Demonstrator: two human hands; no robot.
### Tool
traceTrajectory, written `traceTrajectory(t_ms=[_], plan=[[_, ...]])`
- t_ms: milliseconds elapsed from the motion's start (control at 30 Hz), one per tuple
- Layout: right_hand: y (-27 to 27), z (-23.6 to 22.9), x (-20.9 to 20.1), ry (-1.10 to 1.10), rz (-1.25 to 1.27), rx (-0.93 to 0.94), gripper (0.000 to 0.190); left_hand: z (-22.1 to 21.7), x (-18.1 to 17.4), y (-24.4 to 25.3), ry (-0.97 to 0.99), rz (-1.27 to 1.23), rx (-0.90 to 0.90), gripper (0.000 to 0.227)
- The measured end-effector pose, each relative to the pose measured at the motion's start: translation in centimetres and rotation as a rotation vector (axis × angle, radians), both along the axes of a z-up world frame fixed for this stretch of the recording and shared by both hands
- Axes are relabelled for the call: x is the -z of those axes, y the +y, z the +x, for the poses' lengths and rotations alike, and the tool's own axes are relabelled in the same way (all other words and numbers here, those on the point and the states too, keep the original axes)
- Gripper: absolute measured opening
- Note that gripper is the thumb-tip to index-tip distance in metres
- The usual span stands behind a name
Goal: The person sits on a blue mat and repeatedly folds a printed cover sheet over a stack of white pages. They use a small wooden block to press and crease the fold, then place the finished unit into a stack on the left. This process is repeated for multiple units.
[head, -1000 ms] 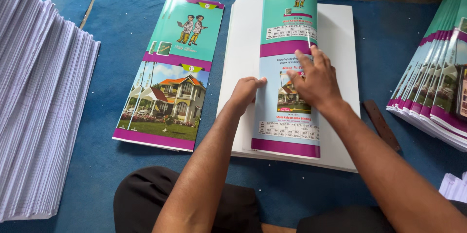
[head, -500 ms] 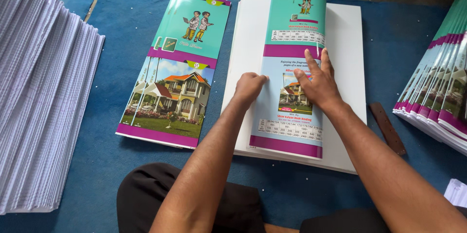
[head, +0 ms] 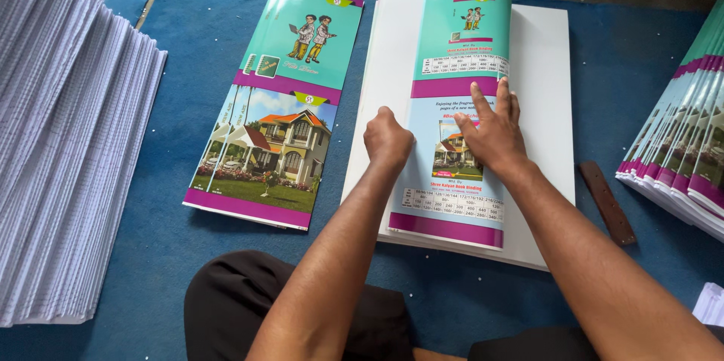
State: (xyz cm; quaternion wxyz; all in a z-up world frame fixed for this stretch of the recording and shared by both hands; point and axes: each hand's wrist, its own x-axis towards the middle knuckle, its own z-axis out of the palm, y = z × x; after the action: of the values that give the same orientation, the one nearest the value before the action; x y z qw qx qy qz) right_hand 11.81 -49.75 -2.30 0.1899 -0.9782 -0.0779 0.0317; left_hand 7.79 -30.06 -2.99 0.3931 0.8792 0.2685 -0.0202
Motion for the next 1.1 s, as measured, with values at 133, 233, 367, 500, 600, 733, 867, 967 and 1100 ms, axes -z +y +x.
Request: traceTrajectory(t_ms=[133, 233, 367, 500, 600, 733, 867, 967, 1100], plan=[[0.1, -0.1, 0.1, 0.008, -0.033, 0.005, 0.074, -0.3, -0.2, 0.0, -0.039, 0.013, -0.002, 0.040], [0.1, 0.0, 0.1, 0.001, -0.050, 0.001, 0.074, -0.3, -0.3, 0.1, -0.033, -0.005, -0.001, 0.044], [0.2, 0.0, 0.2, 0.000, -0.062, -0.001, 0.074, -0.2, -0.2, 0.2, -0.037, -0.015, -0.003, 0.044], [0.4, 0.1, 0.1, 0.011, -0.066, 0.001, 0.074, 0.0, 0.2, 0.3, -0.039, -0.021, 0.001, 0.043], [0.5, 0.0, -0.1, 0.019, -0.077, 0.005, 0.074, 0.3, 0.4, 0.4, -0.032, -0.020, 0.004, 0.041], [0.7, 0.0, -0.4, 0.017, -0.085, 0.002, 0.074, 0.3, 0.4, 0.6, -0.036, -0.024, 0.010, 0.039], [0.7, 0.0, -0.3, 0.041, -0.104, 0.019, 0.074, 0.1, 0.8, 0.3, -0.052, 0.017, 0.039, 0.033], [0.8, 0.0, 0.1, 0.009, -0.123, 0.014, 0.073, 0.1, 0.9, -0.1, -0.099, 0.051, 0.077, 0.036], [0.7, 0.1, 0.7, -0.034, -0.150, -0.002, 0.073, 0.2, 1.1, -0.4, -0.170, 0.068, 0.193, 0.044]])
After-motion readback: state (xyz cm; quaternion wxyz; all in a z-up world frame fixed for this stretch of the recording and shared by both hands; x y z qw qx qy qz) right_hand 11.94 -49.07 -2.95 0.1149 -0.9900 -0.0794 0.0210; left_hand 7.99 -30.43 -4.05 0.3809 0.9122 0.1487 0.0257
